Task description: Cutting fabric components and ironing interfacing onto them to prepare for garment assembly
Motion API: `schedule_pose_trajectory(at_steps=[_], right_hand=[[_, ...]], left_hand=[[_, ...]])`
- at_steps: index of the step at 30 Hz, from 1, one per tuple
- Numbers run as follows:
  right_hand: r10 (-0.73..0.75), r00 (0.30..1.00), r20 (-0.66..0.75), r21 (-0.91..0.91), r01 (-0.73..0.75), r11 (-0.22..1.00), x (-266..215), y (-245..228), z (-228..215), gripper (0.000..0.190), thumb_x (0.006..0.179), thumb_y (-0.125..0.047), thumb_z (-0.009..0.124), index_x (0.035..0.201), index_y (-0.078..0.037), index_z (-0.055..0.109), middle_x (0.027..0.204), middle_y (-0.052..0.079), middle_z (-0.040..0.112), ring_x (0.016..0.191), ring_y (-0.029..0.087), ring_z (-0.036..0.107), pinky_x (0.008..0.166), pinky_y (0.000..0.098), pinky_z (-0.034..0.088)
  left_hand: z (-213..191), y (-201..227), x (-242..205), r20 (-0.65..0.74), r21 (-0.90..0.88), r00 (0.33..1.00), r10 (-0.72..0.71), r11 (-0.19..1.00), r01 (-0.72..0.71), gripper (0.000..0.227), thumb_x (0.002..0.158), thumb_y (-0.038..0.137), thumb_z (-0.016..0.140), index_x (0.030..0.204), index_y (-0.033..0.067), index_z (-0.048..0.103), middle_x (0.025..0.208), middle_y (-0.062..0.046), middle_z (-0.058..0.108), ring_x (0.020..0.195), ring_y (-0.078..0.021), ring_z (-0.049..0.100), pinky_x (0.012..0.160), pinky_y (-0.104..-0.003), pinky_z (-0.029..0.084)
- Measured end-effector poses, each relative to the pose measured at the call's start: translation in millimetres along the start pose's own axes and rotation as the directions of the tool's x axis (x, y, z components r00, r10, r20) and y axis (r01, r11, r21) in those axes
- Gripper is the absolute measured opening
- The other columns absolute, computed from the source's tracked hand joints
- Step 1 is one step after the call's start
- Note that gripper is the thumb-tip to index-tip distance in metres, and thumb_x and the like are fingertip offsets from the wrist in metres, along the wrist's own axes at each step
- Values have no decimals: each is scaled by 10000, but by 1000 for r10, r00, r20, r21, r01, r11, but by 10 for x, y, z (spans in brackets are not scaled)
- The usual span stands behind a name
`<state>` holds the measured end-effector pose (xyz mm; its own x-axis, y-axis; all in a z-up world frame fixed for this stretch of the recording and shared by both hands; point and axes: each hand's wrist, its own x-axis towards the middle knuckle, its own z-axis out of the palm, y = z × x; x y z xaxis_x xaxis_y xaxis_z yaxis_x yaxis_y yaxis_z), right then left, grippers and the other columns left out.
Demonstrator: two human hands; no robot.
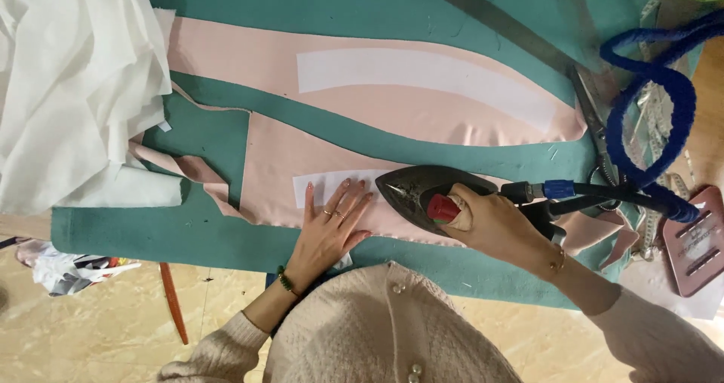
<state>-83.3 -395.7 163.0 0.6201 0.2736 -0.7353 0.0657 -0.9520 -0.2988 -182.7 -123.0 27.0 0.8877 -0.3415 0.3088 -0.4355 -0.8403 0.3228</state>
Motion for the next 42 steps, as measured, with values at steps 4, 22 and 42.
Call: schedule_pose_trajectory(at_steps=[4,22,42], right_hand=[[-122,950,-286,-306,30,952,92,383,418,468,756,-551,796,1057,-242,613,652,107,723,706,331,774,782,433,612],[80,946,-313,95,-52,994,-195,-7,-76,595,794,-433,808,1205,-22,678,949,320,744,935,514,725,860,593,563],[295,941,-165,-122,-316,941,-1967,2164,466,249,767,-258,711,734,-145,492,616,94,444,847,184,250,572,367,376]], left_hand=[[-33,4,-2,46,28,998,-50,998,49,604,1014,550,484,1534,244,472,1641,-19,404,1531,-201,336,1221,-675,112],[135,-10,-88,-20,3,996,-90,996,90,582,986,619,505,1474,304,545,1600,48,458,1481,-180,408,1201,-732,110],[-138,159,-399,100,22,974,203,978,-206,576,960,578,674,1356,162,644,1568,-73,485,1469,-279,449,1152,-790,169]])
